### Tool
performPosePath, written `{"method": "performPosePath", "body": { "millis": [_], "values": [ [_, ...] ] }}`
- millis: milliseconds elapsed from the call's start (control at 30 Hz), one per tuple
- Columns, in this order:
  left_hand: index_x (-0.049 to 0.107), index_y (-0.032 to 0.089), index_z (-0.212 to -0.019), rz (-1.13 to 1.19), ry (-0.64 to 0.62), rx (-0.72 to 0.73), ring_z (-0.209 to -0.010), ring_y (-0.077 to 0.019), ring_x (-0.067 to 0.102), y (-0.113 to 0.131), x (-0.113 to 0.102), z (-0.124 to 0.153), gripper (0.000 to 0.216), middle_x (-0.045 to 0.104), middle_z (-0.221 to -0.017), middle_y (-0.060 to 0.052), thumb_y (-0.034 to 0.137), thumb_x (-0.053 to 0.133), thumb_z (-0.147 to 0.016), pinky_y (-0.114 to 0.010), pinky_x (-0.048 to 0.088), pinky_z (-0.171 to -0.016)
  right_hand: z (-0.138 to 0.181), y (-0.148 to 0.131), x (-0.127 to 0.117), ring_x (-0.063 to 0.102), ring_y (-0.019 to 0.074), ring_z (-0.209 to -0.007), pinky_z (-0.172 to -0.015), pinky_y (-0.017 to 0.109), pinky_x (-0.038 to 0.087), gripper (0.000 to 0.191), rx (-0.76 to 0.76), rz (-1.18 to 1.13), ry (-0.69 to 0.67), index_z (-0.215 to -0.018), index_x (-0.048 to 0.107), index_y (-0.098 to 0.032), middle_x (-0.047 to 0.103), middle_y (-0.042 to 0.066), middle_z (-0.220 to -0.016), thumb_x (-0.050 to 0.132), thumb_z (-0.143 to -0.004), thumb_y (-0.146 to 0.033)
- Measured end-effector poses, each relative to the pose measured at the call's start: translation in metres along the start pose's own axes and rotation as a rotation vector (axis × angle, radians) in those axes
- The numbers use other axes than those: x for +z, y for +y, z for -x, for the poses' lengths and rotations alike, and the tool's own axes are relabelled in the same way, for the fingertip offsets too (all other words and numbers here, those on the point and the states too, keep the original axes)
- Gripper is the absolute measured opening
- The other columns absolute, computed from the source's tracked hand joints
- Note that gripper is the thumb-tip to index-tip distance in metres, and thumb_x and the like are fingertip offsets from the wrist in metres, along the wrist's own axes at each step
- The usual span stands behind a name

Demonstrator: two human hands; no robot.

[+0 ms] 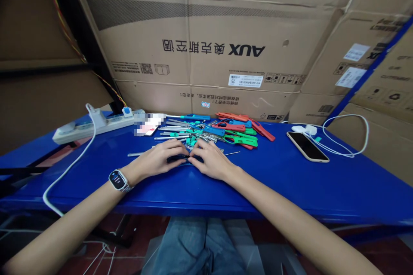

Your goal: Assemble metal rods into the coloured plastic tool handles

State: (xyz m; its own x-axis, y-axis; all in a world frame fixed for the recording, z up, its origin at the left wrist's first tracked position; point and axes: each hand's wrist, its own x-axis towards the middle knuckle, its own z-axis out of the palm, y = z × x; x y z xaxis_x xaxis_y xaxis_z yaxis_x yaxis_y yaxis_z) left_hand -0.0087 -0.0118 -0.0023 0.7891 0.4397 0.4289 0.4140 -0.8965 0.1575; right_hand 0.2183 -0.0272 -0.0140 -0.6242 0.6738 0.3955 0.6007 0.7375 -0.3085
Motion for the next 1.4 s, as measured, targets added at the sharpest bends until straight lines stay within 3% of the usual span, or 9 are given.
{"method": "performPosePath", "body": {
  "millis": [133, 367, 1033, 1400],
  "values": [
    [0.067, 0.018, -0.101, 0.093, -0.030, -0.041, -0.091, -0.0184, 0.062, -0.0038, 0.0016, 0.0007, 0.019, 0.065, -0.097, -0.007, 0.024, 0.049, -0.100, -0.030, 0.049, -0.083, 0.0003, -0.0013, -0.0011, 0.058, 0.0187, -0.093, -0.086, 0.037, 0.042, 0.017, 0.011, -0.024, -0.014, -0.098, 0.067, -0.020, 0.061, 0.006, -0.102, 0.055, -0.098, -0.031],
    [0.073, 0.018, -0.095, 0.216, -0.049, -0.130, -0.082, -0.0167, 0.063, -0.0045, -0.0030, 0.0049, 0.016, 0.067, -0.091, -0.006, 0.027, 0.059, -0.095, -0.027, 0.049, -0.076, 0.0014, 0.0021, -0.0003, 0.057, 0.0185, -0.094, -0.087, 0.036, 0.042, 0.018, 0.042, -0.035, -0.008, -0.097, 0.068, -0.021, 0.060, 0.006, -0.102, 0.050, -0.098, -0.025],
    [0.070, 0.018, -0.086, 0.185, -0.055, -0.145, -0.075, -0.0152, 0.057, -0.0010, -0.0038, 0.0074, 0.018, 0.060, -0.083, -0.003, 0.022, 0.054, -0.095, -0.026, 0.044, -0.071, -0.0002, 0.0015, 0.0019, 0.057, 0.0186, -0.092, -0.086, 0.037, 0.040, 0.015, 0.052, -0.005, -0.011, -0.098, 0.066, -0.021, 0.062, 0.005, -0.102, 0.053, -0.097, -0.027],
    [0.072, 0.018, -0.089, 0.164, -0.138, -0.142, -0.079, -0.0164, 0.060, 0.0009, -0.0031, 0.0080, 0.018, 0.061, -0.088, -0.005, 0.016, 0.054, -0.090, -0.027, 0.046, -0.074, 0.0005, 0.0019, 0.0056, 0.057, 0.0187, -0.095, -0.086, 0.036, 0.041, 0.013, 0.030, -0.015, -0.006, -0.099, 0.062, -0.021, 0.060, 0.005, -0.102, 0.049, -0.097, -0.022]
  ]
}}
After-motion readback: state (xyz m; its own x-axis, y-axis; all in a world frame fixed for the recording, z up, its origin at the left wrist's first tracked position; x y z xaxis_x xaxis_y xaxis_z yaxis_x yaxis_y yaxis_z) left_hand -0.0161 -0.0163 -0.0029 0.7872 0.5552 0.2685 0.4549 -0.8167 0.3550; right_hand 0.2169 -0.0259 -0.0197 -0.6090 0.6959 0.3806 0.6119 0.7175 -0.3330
